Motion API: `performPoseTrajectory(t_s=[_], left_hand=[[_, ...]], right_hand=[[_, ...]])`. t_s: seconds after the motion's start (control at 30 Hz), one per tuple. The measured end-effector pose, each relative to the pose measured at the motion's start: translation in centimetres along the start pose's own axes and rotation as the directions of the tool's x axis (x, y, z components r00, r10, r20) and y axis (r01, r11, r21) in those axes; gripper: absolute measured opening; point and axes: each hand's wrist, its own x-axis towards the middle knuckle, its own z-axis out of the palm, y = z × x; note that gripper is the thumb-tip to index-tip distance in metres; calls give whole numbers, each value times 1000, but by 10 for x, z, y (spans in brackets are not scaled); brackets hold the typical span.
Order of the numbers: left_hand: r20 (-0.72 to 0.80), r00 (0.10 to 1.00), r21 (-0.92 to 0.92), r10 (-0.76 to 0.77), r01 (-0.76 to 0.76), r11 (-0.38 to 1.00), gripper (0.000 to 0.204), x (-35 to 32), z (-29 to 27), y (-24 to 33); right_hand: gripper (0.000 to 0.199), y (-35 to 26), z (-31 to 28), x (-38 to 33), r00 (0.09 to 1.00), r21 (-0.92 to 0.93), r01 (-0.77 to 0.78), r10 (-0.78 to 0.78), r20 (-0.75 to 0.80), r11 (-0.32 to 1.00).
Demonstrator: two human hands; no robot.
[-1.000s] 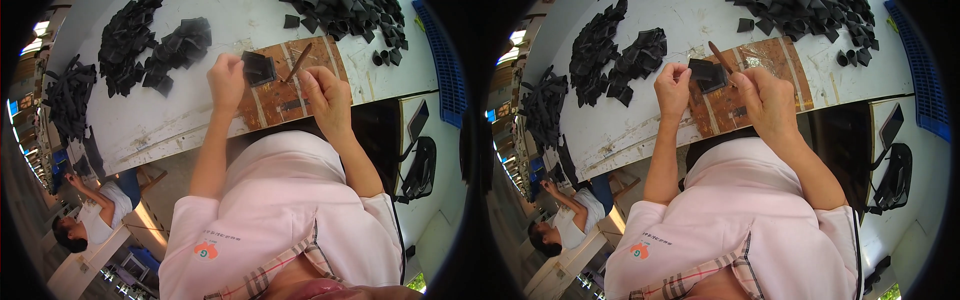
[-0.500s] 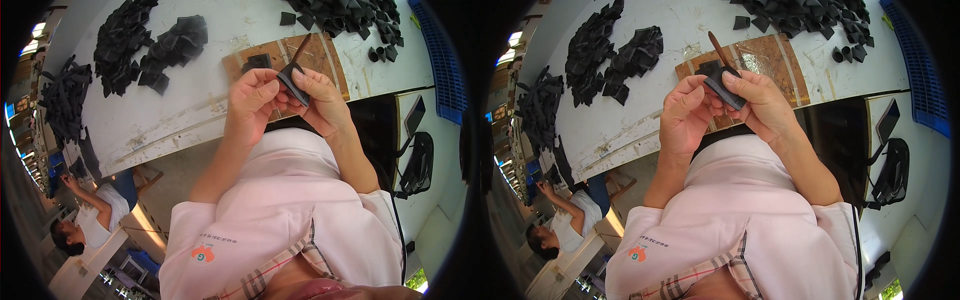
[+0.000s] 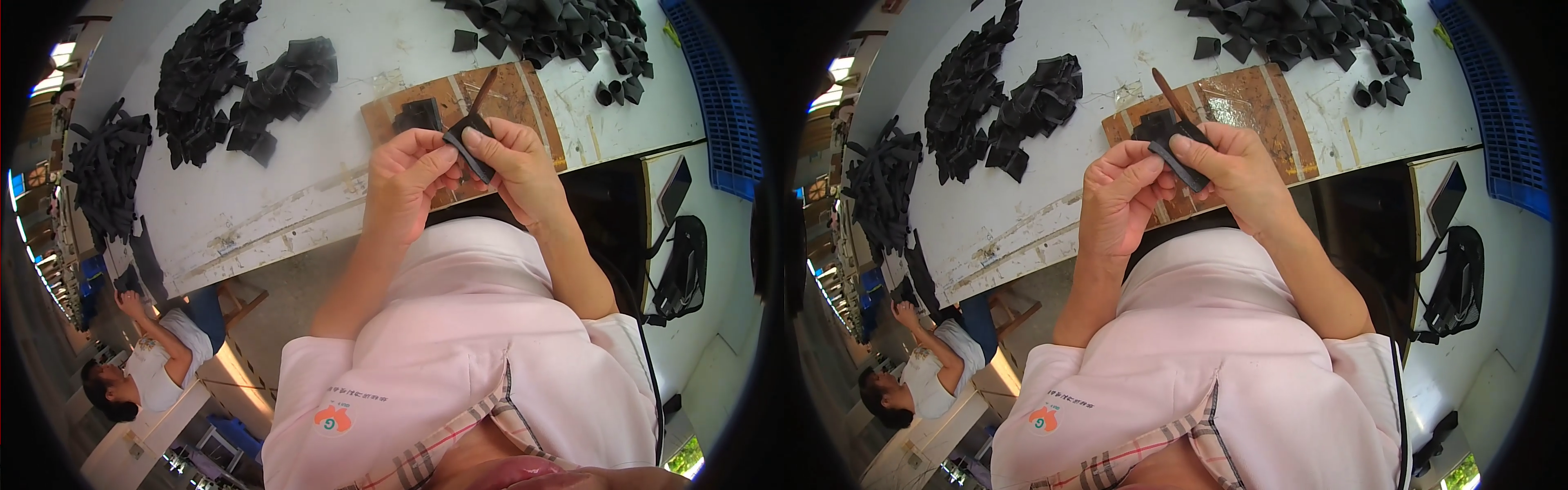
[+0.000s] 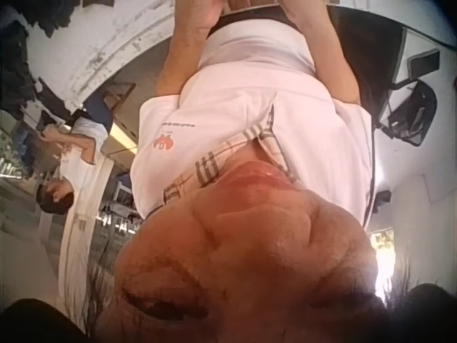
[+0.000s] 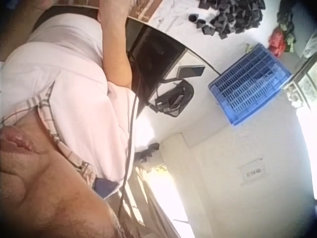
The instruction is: Fold and organize small pieces of black material using a guide tool.
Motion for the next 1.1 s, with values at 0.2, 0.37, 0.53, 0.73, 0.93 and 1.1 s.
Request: performPoseTrajectory(t_s=[0.2, 0.37, 0.53, 0.73, 0.93, 1.1], left_hand=[[2, 958, 546, 287, -242, 802, 5, -3, 8, -3], [91, 905, 669, 416, -365, 648, 2, -3, 18, -9], [-144, 866, 577, 479, -320, 751, 8, 3, 19, -7], [173, 977, -418, -122, 185, 889, 21, 1, 13, 15], [-88, 923, 533, 374, -274, 801, 13, -2, 28, 4], [-25, 985, 55, 169, -167, 984, 10, 3, 29, 17]], right_hand=[[18, -3, 4, -9, 752, -859, 368, -658, 50, 356], [11, 3, 7, -7, 707, -751, 524, -697, 120, 402], [12, 10, 13, -1, 624, -910, 405, -755, 204, 89], [6, 7, 7, -1, 880, -434, 377, -463, -108, 818], [8, -4, -3, -2, 975, 514, -143, 32, 220, 846], [18, -39, 4, -11, 979, 353, -115, 46, 200, 929]])
